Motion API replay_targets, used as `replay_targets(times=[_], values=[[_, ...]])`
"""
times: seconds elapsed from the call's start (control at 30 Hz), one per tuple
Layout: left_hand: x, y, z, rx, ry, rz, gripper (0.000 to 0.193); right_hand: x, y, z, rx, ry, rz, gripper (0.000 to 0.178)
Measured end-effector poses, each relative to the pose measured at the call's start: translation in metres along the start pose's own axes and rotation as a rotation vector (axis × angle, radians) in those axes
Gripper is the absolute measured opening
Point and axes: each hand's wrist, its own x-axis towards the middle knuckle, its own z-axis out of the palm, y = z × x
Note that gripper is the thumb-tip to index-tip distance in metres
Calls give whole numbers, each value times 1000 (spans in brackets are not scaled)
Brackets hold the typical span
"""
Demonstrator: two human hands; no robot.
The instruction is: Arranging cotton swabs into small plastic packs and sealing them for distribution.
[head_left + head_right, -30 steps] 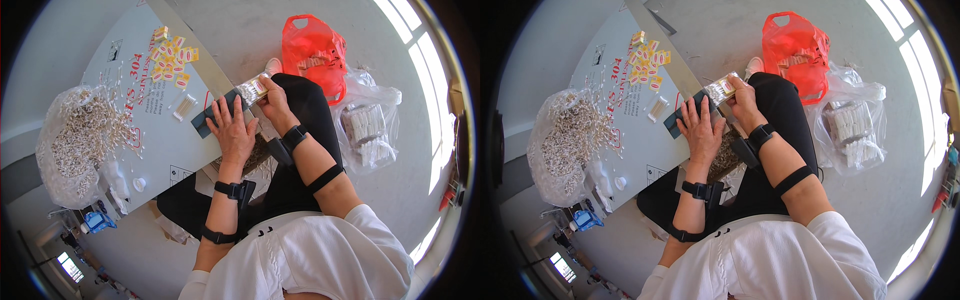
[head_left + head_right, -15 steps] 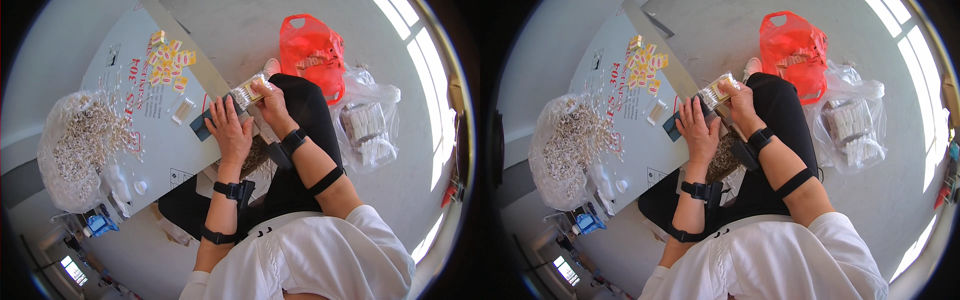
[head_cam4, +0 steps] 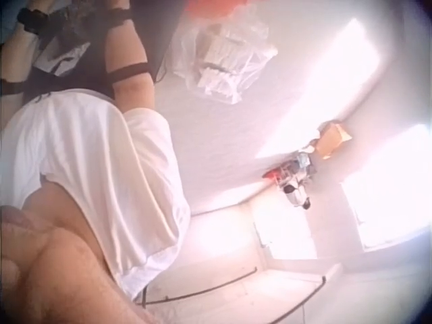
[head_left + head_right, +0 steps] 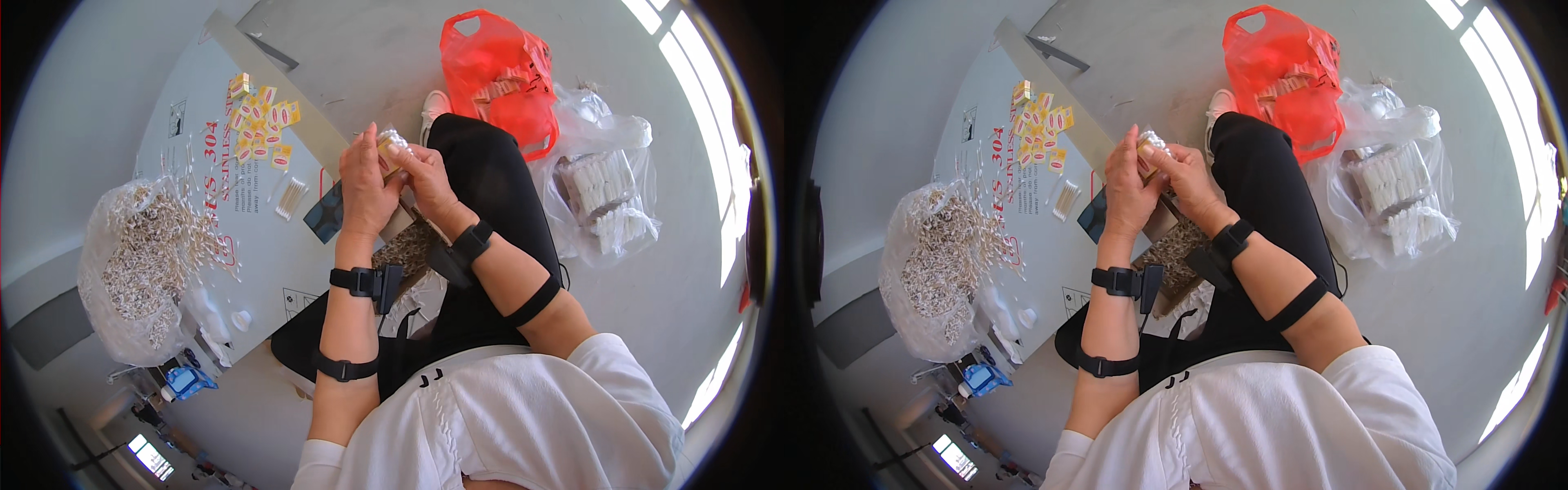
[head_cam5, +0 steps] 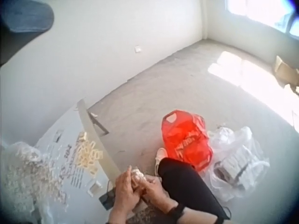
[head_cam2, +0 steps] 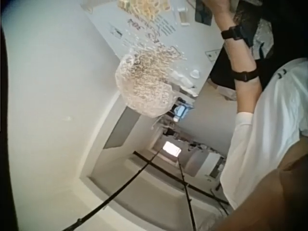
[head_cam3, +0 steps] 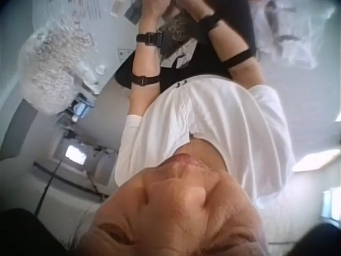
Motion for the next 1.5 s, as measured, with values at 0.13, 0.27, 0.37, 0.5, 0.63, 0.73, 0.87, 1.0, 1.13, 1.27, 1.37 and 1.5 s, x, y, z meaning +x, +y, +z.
replay_targets(times=[0.13,0.27,0.37,0.5,0.63,0.73,0.87,1.0,1.13,1.27,1.37,1.5], values=[[-3,-3,5,-60,18,-79,72,7,-12,-10,245,77,155,46],[-9,-10,7,-178,54,-139,69,14,-19,-8,190,-25,118,43],[-11,-10,9,-216,69,-139,67,17,-17,-12,238,-44,156,33],[-15,-14,11,-366,102,-164,70,17,-18,-7,288,-104,168,28],[-16,-16,11,-389,97,-182,72,18,-16,-5,320,-199,196,24],[-16,-15,13,-369,125,-170,71,16,-18,-1,289,-194,196,18],[-17,-12,14,-398,136,-213,71,19,-20,1,204,-166,221,16],[-18,-16,15,-324,150,-186,69,17,-24,8,11,-178,158,22],[-18,-15,17,-335,170,-156,67,13,-28,14,0,-182,134,25],[-19,-16,18,-361,182,-160,66,15,-27,14,36,-164,179,24],[-20,-15,19,-440,165,-250,65,18,-28,14,21,-156,203,24],[-18,-14,16,-367,174,-185,65,14,-38,24,-94,-146,145,26]])
